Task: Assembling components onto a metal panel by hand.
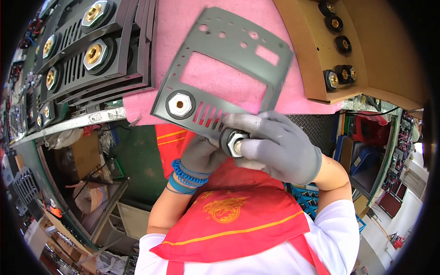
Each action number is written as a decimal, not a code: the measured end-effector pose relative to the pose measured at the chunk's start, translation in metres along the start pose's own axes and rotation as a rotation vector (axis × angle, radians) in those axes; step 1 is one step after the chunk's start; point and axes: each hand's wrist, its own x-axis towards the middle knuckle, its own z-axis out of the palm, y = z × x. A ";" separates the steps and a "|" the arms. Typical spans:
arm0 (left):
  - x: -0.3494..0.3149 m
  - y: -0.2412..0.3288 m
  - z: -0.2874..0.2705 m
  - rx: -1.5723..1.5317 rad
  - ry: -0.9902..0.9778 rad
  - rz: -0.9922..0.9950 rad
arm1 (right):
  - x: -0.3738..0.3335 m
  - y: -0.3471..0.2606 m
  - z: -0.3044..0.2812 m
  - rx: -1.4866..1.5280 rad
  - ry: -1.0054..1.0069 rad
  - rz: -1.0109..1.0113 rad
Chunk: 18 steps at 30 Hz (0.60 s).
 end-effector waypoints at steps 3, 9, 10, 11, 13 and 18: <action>0.005 -0.006 -0.001 -0.285 -0.085 -0.135 | -0.001 0.013 -0.005 0.018 -0.001 0.172; 0.012 0.000 -0.005 -0.355 -0.196 -0.204 | 0.002 0.037 0.003 0.117 0.211 0.146; 0.012 0.000 -0.003 -0.360 -0.105 -0.177 | 0.002 0.038 0.003 0.118 0.211 0.147; 0.012 0.001 -0.002 -0.361 -0.104 -0.178 | 0.002 0.038 0.002 0.118 0.208 0.148; 0.010 0.001 -0.001 -0.262 -0.174 -0.130 | 0.003 0.039 0.001 0.122 0.202 0.150; 0.000 0.008 0.001 -0.094 -0.162 -0.120 | 0.006 0.040 -0.003 0.165 0.126 0.152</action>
